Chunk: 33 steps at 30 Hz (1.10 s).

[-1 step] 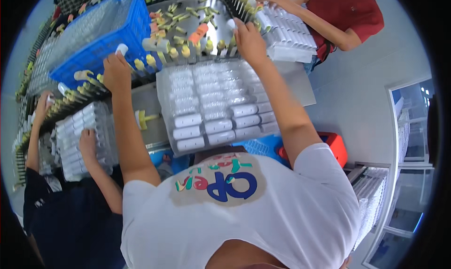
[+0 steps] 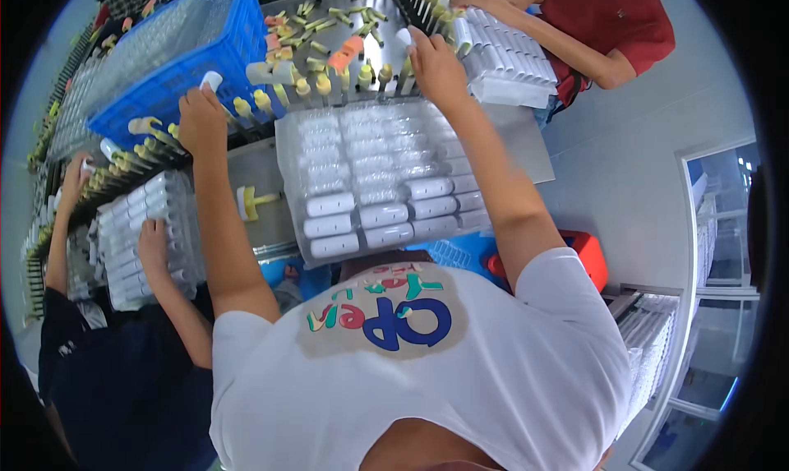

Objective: The person packs wrapped items into plastic tray compartments by hand and replaces filled trays with empty ones.

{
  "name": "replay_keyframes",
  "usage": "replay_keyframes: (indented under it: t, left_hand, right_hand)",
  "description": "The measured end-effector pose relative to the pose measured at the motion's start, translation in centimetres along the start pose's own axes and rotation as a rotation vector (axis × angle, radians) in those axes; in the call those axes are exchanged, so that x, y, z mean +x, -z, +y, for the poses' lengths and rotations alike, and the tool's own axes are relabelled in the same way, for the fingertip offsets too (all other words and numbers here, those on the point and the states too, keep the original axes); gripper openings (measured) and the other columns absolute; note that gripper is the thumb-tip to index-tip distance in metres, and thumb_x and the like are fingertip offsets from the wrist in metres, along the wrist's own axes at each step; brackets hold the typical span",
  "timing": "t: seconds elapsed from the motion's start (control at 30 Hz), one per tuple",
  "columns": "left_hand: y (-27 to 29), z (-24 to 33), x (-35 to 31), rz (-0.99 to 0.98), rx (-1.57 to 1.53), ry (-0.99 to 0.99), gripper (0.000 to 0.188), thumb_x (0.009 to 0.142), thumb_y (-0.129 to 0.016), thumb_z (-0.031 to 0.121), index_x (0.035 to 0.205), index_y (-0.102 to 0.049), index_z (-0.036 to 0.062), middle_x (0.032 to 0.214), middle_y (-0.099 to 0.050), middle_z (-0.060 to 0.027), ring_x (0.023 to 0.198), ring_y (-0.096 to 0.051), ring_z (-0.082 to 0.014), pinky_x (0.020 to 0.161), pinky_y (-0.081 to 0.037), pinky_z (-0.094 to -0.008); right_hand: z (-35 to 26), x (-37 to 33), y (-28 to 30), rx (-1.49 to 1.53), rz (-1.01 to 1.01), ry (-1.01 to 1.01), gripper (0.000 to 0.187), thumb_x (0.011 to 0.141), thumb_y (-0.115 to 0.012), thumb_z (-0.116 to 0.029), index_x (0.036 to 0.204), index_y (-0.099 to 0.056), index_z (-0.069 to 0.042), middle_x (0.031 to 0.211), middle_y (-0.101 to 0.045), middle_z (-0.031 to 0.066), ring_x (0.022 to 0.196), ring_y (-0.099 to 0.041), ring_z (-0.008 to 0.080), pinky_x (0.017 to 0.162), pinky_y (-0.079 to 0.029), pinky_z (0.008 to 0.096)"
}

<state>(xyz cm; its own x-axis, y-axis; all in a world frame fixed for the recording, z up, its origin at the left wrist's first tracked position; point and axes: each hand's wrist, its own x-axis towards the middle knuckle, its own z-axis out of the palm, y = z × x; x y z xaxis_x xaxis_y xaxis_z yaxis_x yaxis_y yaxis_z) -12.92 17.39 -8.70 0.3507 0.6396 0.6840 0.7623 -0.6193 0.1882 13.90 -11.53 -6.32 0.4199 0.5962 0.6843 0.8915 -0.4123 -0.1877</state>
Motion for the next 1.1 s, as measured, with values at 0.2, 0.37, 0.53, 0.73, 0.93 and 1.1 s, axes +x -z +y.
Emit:
replay_keyframes:
  t: [0.2, 0.37, 0.53, 0.73, 0.93, 1.1]
  left_hand:
    - [6.0, 1.1, -4.4, 0.205, 0.020, -0.136, 0.042, 0.089, -0.062, 0.021, 0.124, -0.052, 0.0003, 0.112, -0.058, -0.0199, 0.105, -0.055, -0.0381, 0.088, -0.047, -0.0468]
    - [13.9, 5.9, -14.4, -0.650, -0.518, -0.319, 0.026, 0.080, -0.066, 0.011, 0.105, -0.064, 0.0059, 0.106, -0.061, -0.0118, 0.101, -0.058, -0.0314, 0.085, -0.047, -0.0414]
    - [13.9, 9.7, -15.5, -0.716, -0.491, -0.495, 0.027, 0.074, -0.073, 0.014, 0.099, -0.067, 0.0066, 0.098, -0.060, -0.0089, 0.096, -0.057, -0.0299, 0.082, -0.047, -0.0407]
    - [13.6, 8.4, -15.5, -0.720, -0.496, -0.492, 0.026, 0.075, -0.071, 0.014, 0.099, -0.067, 0.0038, 0.099, -0.059, -0.0111, 0.096, -0.056, -0.0321, 0.082, -0.046, -0.0413]
    - [15.1, 8.9, -14.4, -0.669, -0.829, -0.374, 0.025, 0.084, -0.066, 0.013, 0.106, -0.062, 0.0018, 0.105, -0.063, -0.0163, 0.094, -0.062, -0.0347, 0.080, -0.049, -0.0402]
    - [14.8, 11.1, -14.0, -0.804, -0.965, -0.375, 0.028, 0.087, -0.065, 0.016, 0.111, -0.060, 0.0010, 0.100, -0.065, -0.0199, 0.083, -0.065, -0.0350, 0.073, -0.051, -0.0369]
  right_hand:
    - [-0.8, -5.5, 5.6, 0.260, -0.371, 0.066, 0.030, 0.086, -0.063, -0.018, 0.114, -0.061, -0.008, 0.101, -0.061, 0.0155, 0.091, -0.061, 0.0353, 0.078, -0.050, 0.0415]
    - [-4.9, -11.5, 12.0, 0.219, -0.804, 0.201, 0.025, 0.076, -0.069, -0.011, 0.100, -0.066, -0.006, 0.100, -0.063, 0.0114, 0.098, -0.060, 0.0304, 0.082, -0.049, 0.0402]
    - [-4.3, -13.9, 10.6, 0.042, -0.796, 0.147, 0.032, 0.074, -0.070, -0.011, 0.105, -0.066, -0.006, 0.099, -0.061, 0.0107, 0.097, -0.060, 0.0309, 0.084, -0.049, 0.0393]
    - [-3.0, -12.3, 13.0, 0.473, -0.670, -0.002, 0.032, 0.082, -0.067, -0.014, 0.112, -0.063, -0.004, 0.108, -0.063, 0.0149, 0.099, -0.061, 0.0319, 0.086, -0.049, 0.0386]
    - [4.3, -9.7, 10.9, 0.826, -0.295, -0.501, 0.038, 0.093, -0.062, -0.023, 0.122, -0.059, 0.001, 0.092, -0.066, 0.0101, 0.082, -0.063, 0.0138, 0.071, -0.052, 0.0288]
    - [8.6, -3.3, 3.8, 0.707, -0.033, -0.691, 0.041, 0.088, -0.065, -0.029, 0.118, -0.062, 0.000, 0.080, -0.068, 0.0119, 0.068, -0.066, 0.0162, 0.051, -0.050, 0.0308]
